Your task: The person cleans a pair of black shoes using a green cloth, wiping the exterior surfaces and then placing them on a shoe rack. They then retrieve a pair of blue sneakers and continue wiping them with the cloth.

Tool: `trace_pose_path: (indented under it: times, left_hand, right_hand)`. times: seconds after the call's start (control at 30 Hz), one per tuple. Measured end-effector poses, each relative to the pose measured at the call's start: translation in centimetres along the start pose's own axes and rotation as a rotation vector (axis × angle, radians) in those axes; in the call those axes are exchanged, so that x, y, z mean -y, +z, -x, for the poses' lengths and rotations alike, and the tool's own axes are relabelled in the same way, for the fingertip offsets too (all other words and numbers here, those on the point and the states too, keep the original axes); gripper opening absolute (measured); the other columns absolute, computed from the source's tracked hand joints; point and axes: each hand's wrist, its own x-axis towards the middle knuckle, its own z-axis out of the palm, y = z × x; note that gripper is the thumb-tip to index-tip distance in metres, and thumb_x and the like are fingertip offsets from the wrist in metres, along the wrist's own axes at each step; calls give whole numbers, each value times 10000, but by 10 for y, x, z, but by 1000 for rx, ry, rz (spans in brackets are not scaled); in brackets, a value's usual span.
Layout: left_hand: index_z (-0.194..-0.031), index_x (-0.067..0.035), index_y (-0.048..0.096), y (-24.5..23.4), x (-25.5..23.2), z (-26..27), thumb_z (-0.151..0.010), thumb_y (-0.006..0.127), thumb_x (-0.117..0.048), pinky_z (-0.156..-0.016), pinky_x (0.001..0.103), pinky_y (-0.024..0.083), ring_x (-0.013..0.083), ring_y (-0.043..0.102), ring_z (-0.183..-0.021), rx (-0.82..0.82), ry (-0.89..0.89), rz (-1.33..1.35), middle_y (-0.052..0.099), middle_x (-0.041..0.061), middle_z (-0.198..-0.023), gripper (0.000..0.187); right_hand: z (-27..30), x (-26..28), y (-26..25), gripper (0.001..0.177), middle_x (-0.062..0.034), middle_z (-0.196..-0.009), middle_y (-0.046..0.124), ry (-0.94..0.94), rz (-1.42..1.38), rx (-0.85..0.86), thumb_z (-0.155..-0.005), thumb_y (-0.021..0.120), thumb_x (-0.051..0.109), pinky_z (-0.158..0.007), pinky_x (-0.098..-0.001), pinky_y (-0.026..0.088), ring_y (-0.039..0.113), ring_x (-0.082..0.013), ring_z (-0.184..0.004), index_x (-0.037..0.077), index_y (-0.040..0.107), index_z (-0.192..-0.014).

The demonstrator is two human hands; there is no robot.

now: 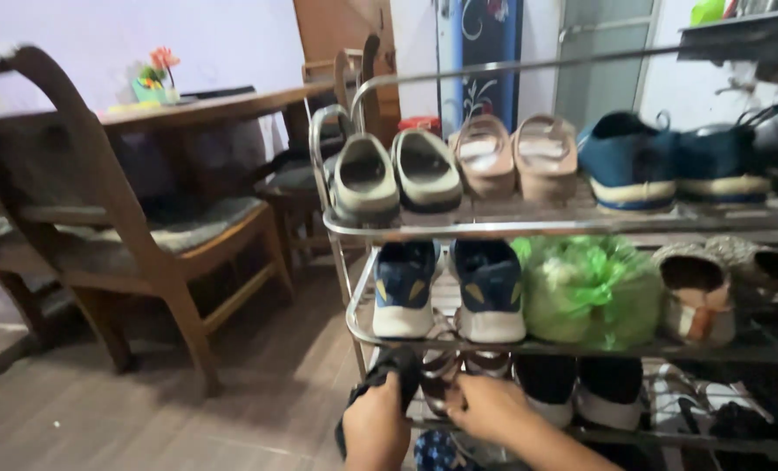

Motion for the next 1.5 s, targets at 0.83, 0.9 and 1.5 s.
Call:
trace_pose_path:
  times: [0.83, 0.9, 1.5]
  left_hand:
    - [-1069, -180, 739, -277, -77, 20, -734, 682, -156, -808, 483, 560, 341, 713, -943, -156, 16, -34, 750, 119, -954, 341]
    - [-1023, -159, 755, -262, -83, 10, -783, 670, -157, -812, 475, 565, 340, 721, -926, -211, 81, -37, 755, 125, -932, 255]
    - [-863, -110, 732, -78, -65, -182, -937, 616, -159, -659, 480, 563, 354, 725, -758, -608, 334, -132, 754, 140, -847, 147]
  right_hand:
    - [41, 7, -188, 583, -39, -912, 658, -675, 323, -397, -687, 799, 672, -682, -466, 532, 698, -313, -813, 219, 742, -1050]
    - [68, 3, -186, 403, -25, -938, 641, -824, 445, -432, -661, 821, 381, -623, -451, 530, 699, -297, -775, 218, 744, -1022]
    - [121, -1, -194, 423, -45, -910, 623, -911, 259, -317, -742, 828, 514, -586, -462, 499, 670, -331, -740, 150, 666, -885]
